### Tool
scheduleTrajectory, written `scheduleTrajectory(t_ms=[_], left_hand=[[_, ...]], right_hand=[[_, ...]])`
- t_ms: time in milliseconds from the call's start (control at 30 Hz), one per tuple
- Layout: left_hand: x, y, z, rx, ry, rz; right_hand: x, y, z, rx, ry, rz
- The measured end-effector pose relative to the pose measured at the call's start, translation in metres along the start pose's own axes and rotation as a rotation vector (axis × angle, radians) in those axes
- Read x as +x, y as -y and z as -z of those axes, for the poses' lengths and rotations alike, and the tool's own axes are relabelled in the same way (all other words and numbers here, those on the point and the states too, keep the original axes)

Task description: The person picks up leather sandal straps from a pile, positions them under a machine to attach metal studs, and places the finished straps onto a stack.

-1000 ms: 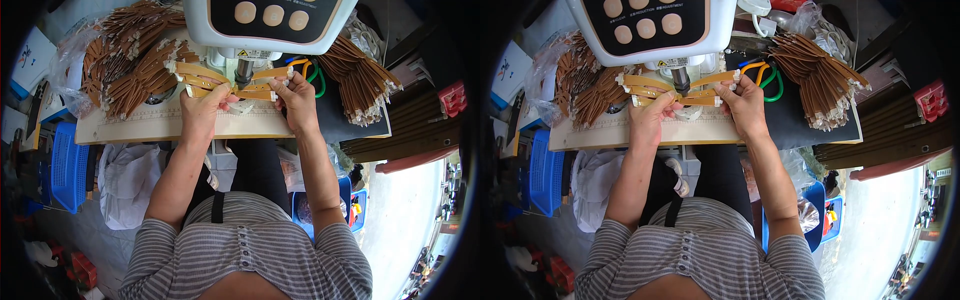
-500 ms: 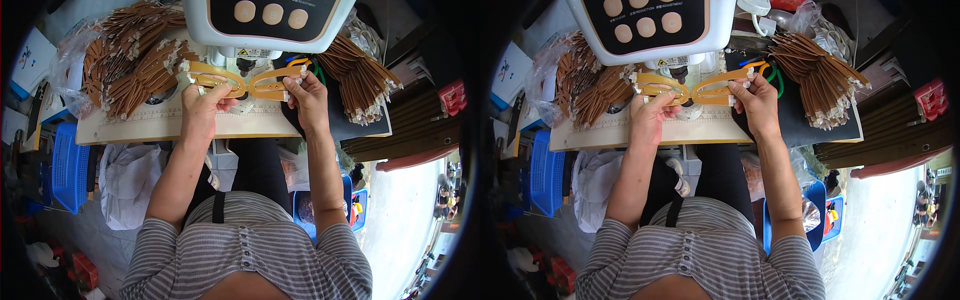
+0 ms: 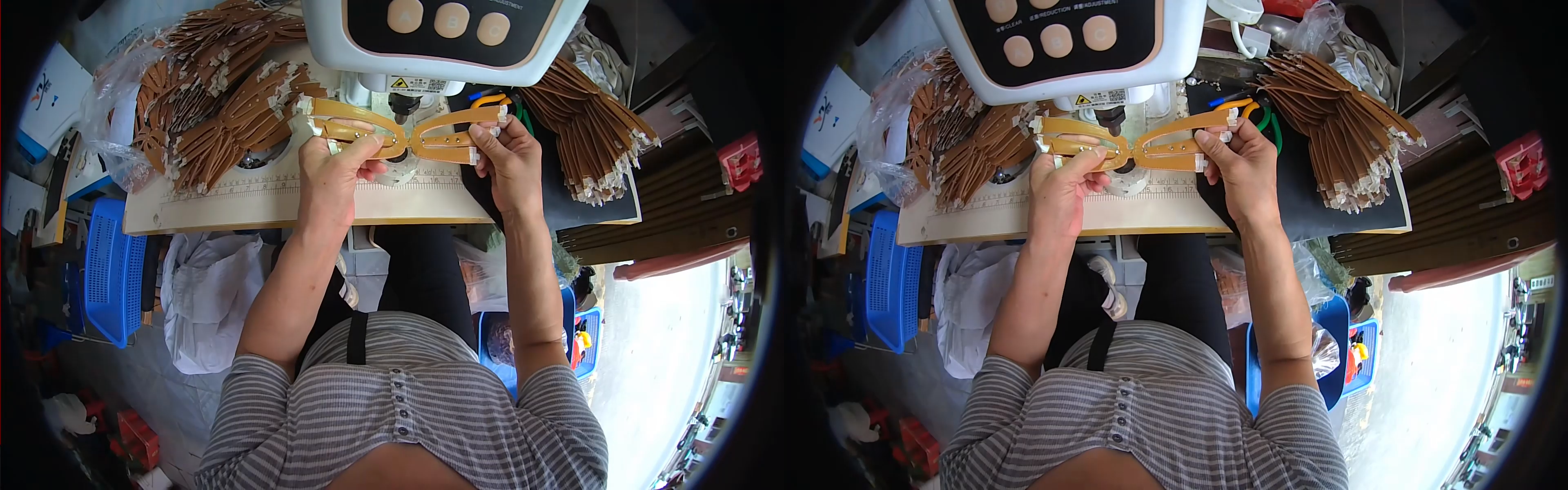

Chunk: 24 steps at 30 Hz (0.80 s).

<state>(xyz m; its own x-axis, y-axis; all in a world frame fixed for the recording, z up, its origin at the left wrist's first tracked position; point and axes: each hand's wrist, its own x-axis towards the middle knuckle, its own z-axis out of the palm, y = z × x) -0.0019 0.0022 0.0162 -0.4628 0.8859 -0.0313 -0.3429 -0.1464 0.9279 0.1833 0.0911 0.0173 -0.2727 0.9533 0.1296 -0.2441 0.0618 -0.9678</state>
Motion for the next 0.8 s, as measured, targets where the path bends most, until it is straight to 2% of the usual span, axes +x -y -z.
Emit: scheduleTrajectory(t_ms=[633, 733, 800], left_hand=[[0.0053, 0.0071, 0.0009, 0.029, 0.003, -0.014], [0.0034, 0.008, 0.0023, -0.045, 0.011, -0.017], [0.0014, 0.003, 0.006, -0.095, 0.044, 0.054]], right_hand=[[0.0022, -0.0064, 0.0059, -0.038, 0.014, -0.044], [0.0014, -0.006, 0.0055, -0.029, 0.014, -0.037], [-0.0007, -0.0041, 0.0061, -0.029, 0.008, -0.033]])
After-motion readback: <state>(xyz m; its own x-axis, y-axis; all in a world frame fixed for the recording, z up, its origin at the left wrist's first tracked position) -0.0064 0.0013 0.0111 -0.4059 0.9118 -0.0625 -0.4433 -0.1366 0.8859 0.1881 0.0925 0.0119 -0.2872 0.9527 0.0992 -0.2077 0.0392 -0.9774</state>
